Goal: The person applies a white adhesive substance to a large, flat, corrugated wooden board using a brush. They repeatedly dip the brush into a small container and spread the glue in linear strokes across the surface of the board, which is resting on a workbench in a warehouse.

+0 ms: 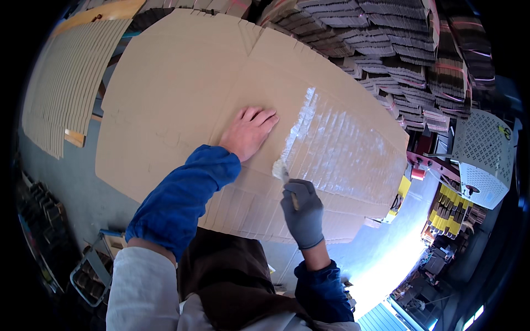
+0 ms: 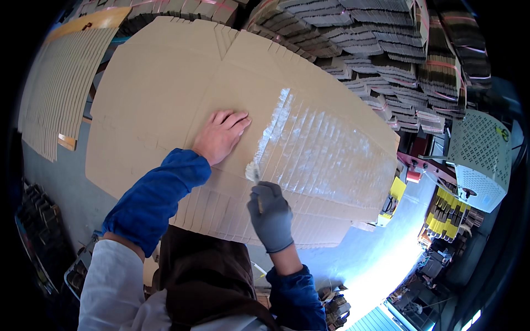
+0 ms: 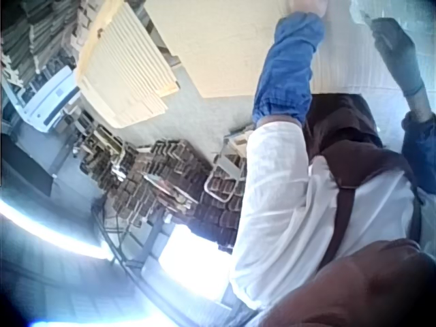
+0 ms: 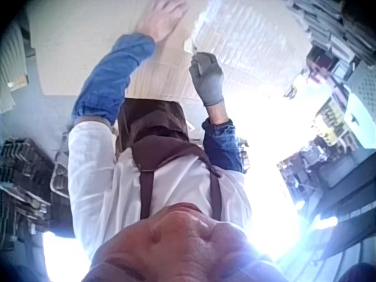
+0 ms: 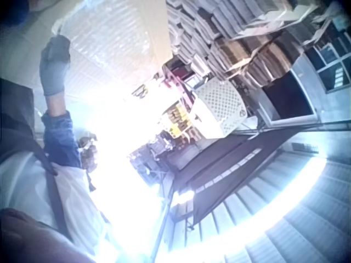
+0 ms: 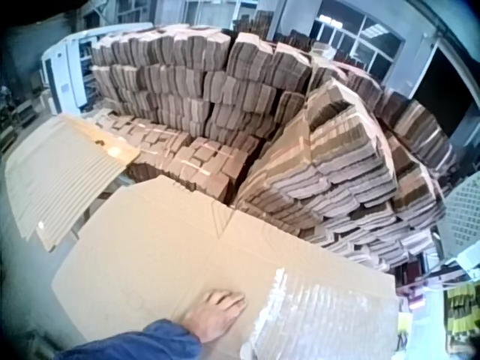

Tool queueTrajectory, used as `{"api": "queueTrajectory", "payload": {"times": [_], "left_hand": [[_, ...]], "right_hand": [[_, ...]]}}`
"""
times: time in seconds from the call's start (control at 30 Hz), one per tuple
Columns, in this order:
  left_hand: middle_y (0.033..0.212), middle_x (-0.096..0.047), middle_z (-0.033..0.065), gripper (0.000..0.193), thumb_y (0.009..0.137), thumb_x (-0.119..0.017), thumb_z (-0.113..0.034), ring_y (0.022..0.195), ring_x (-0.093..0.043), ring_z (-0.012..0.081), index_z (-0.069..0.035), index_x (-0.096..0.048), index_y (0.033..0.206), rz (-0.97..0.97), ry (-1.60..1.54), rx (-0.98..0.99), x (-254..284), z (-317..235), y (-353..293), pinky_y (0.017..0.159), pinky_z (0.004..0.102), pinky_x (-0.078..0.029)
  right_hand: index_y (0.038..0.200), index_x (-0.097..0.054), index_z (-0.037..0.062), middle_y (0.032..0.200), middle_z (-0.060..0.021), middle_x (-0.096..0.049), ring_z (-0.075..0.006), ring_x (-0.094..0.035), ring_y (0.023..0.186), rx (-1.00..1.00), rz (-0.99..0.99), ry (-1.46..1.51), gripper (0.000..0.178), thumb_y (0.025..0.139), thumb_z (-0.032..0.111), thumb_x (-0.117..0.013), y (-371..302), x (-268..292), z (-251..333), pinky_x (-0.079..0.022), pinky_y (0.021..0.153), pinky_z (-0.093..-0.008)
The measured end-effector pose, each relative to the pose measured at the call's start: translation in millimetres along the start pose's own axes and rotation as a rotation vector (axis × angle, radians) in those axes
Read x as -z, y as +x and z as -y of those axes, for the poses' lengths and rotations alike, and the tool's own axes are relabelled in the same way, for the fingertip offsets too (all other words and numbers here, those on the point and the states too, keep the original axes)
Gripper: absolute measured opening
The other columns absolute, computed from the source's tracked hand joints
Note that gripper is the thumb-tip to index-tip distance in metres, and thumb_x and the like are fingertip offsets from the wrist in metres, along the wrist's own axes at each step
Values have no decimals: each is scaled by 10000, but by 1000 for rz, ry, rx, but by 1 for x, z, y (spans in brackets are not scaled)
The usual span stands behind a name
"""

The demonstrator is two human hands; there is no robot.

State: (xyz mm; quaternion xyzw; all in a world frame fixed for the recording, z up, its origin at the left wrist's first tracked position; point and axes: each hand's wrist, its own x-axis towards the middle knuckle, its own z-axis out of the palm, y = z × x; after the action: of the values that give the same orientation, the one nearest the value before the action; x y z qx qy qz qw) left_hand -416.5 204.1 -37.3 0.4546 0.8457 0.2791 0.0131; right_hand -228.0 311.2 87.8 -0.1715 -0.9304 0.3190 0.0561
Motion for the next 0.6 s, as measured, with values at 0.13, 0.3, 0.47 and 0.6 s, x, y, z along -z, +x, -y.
{"api": "queueTrajectory", "payload": {"times": [0.13, 0.3, 0.47, 0.6], "left_hand": [[1371, -538, 27, 434, 873, -645, -113, 1226, -471, 283, -116, -584, 1303, -3, 15, -5, 0, 2, -2, 1057, 402, -403], [1351, -538, 20, 401, 891, -613, -140, 1236, -469, 260, -116, -590, 1291, -17, 32, -8, -1, 1, -1, 1080, 398, -379], [1363, -534, 20, 405, 890, -615, -139, 1242, -468, 260, -116, -588, 1294, 5, 16, 6, 1, 0, -1, 1080, 397, -380], [1373, -531, 20, 406, 888, -619, -138, 1242, -469, 260, -110, -589, 1292, 25, 39, 11, -1, 0, 1, 1078, 397, -382]], "right_hand": [[991, -660, 73, 1045, -147, -670, -350, -682, 862, -44, -34, -61, 203, 797, 20, -687, 5, 20, 5, -559, 738, -412], [994, -667, 56, 1022, -156, -663, -349, -677, 824, 43, -51, 18, 191, 807, 23, -690, 21, 7, -29, -551, 733, -408], [933, -671, -14, 893, -148, -682, -246, -703, 764, -248, -106, 434, 79, 858, 0, -650, 52, 20, -24, -555, 680, -335], [937, -665, -37, 900, -153, -694, -203, -712, 756, -275, -117, 403, 83, 884, 23, -645, 79, 31, -51, -562, 688, -306]]}}
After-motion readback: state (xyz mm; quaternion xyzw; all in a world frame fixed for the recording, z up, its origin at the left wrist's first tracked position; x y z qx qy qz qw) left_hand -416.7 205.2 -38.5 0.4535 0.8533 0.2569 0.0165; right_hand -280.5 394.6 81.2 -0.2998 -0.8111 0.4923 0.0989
